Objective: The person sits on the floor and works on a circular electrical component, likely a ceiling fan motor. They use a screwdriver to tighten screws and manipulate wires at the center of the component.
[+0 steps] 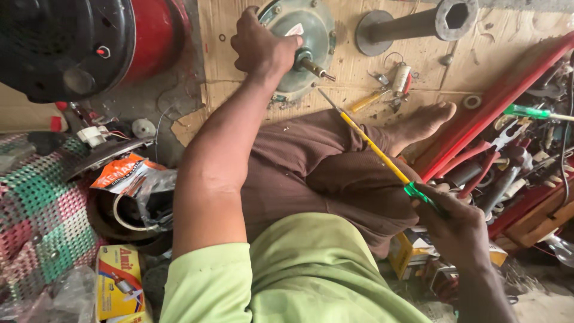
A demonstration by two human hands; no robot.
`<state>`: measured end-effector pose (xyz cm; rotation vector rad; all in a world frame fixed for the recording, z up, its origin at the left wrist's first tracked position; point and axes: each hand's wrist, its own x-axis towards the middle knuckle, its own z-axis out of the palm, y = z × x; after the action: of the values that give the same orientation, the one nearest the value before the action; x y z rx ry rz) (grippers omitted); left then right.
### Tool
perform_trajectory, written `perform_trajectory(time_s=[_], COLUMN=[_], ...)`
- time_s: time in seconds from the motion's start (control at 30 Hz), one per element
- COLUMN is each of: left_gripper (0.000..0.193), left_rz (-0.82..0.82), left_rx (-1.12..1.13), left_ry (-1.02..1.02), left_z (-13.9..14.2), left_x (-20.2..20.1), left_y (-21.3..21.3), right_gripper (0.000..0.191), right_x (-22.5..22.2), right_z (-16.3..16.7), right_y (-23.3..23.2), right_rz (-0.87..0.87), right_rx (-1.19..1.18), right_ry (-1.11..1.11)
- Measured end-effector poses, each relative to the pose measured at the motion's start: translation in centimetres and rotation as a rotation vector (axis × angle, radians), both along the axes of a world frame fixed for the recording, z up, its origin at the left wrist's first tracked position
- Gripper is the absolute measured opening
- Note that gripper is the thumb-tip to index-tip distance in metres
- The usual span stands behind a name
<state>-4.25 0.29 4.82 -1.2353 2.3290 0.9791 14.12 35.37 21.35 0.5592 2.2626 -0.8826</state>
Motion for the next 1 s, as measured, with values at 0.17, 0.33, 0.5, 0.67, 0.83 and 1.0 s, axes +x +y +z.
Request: perform_trajectory(time_s=[0.17,0.33,0.5,0.67,0.83,1.0], left_gripper=[0.1,0.103,0.1,0.096,0.091,0.099], left_rz=[-0.003,-0.027,-0.032,-0.04,-0.07,-0.094], left_rx=[0.001,0.012,-0.023,-0.059,-0.137,-0.211], left_ry=[0.008,0.011,0.036,0.122,0.204,0.234], left_z=[-0.2,-0.5,-0.1,-0.6,-0.8,-0.3], left_x=[0.2,0.3,0.6,1.8,2.8,2.0], left_y=[0.0,-0.1,0.5,1.4,2.2,2.9], right_gripper=[0.032,0.03,0.029,0.027,0.033,0.038], right_x=[0.5,-0.2,-0.7,0.1,0.1,-0.5], right_z=[-1.4,-1.4,-0.7,-1.7,-3.9,-3.7], right_y=[0.5,-0.1,-1.6,-1.3,0.2,0.6], right_rz=[0.065,0.119,0.346,0.435,-0.731,-0.441], right_rx=[-0.126,-0.083,-0.01,0.164,-0.412,-0.142], right_ry=[0.124,0.14,0.389,0.396,-0.356,-0.272])
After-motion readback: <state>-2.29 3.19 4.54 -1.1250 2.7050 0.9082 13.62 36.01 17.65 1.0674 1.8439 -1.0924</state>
